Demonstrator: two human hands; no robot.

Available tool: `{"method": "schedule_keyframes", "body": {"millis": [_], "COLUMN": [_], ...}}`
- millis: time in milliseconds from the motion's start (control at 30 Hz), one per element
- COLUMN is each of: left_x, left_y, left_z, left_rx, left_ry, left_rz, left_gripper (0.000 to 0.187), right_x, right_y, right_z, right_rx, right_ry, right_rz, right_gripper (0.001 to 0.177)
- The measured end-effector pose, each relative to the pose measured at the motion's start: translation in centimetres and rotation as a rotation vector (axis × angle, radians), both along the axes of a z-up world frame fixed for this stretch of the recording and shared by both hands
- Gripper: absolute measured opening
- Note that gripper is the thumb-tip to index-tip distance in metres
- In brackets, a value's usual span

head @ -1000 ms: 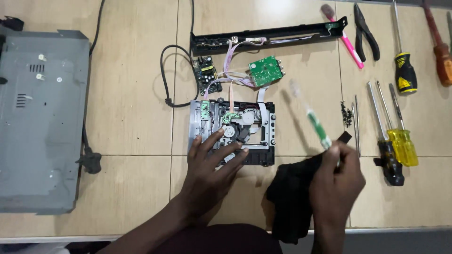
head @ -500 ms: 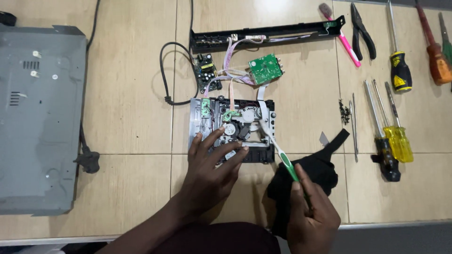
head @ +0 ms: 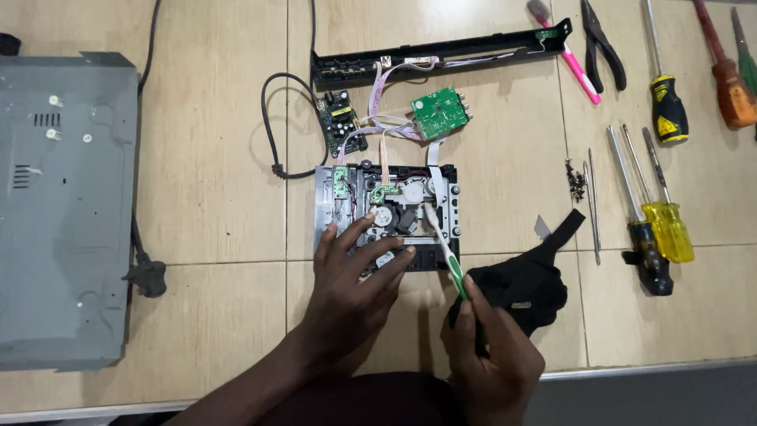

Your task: Cleaning and adjusting internal components of an electronic device using a brush and cloth

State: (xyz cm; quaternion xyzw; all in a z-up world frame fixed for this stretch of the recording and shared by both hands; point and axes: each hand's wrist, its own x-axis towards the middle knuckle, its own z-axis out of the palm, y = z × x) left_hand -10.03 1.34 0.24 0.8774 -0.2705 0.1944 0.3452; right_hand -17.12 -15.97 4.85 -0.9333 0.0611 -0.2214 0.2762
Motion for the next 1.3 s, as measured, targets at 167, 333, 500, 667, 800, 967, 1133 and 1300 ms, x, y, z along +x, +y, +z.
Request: {"method": "schedule_keyframes", "body": {"millis": [167,333,500,667,800,967,1133,1300], "left_x": [-0.1,-0.1,-0.3,-0.4,0.0,-0.1,-0.1,-0.2], "left_y": [-0.1,-0.1,-0.2,0.0,-0.5,-0.5,-0.5,-0.7], "left_z": [0.2,0.0,0.6,0.5,0.1,0.4,-0.3,0.2], "left_rx": [-0.044,-0.013,-0.017,0.022,0.008,0.011,0.028,0.002], "left_ry": [0.006,0.002,0.006,0.014,-0.011,-0.007,-0.066,-0.049], "left_rz": [0.023,0.020,0.029,0.025,0.031,0.036,0.063,0.069], "left_gripper": [0.025,0.027,0.026,0.027,0.029,0.026,0.025,0.027], "right_x": [-0.2,-0.7,-1.0,-1.2,-0.8,-0.7,-0.1,-0.6], "right_y": [0.4,0.1,0.1,0.0,-0.6,0.4,-0.1,0.5], "right_z": [-0.5,-1.5,-1.8,-1.9,-2.3,-0.1,0.3,2.9], "right_rx": [0.058,0.026,0.076,0.007,0.000,0.105,0.149,0.234], "right_ry": [0.044,0.046,0.046,0.038,0.012,0.005,-0.030,-0.015], "right_rz": [-0.028,-0.065,-0.009,0.005,0.006,0.039,0.049,-0.125], "right_gripper": [0.026,0.027,0.028,0.028,0.027,0.024,0.025,0.022]}}
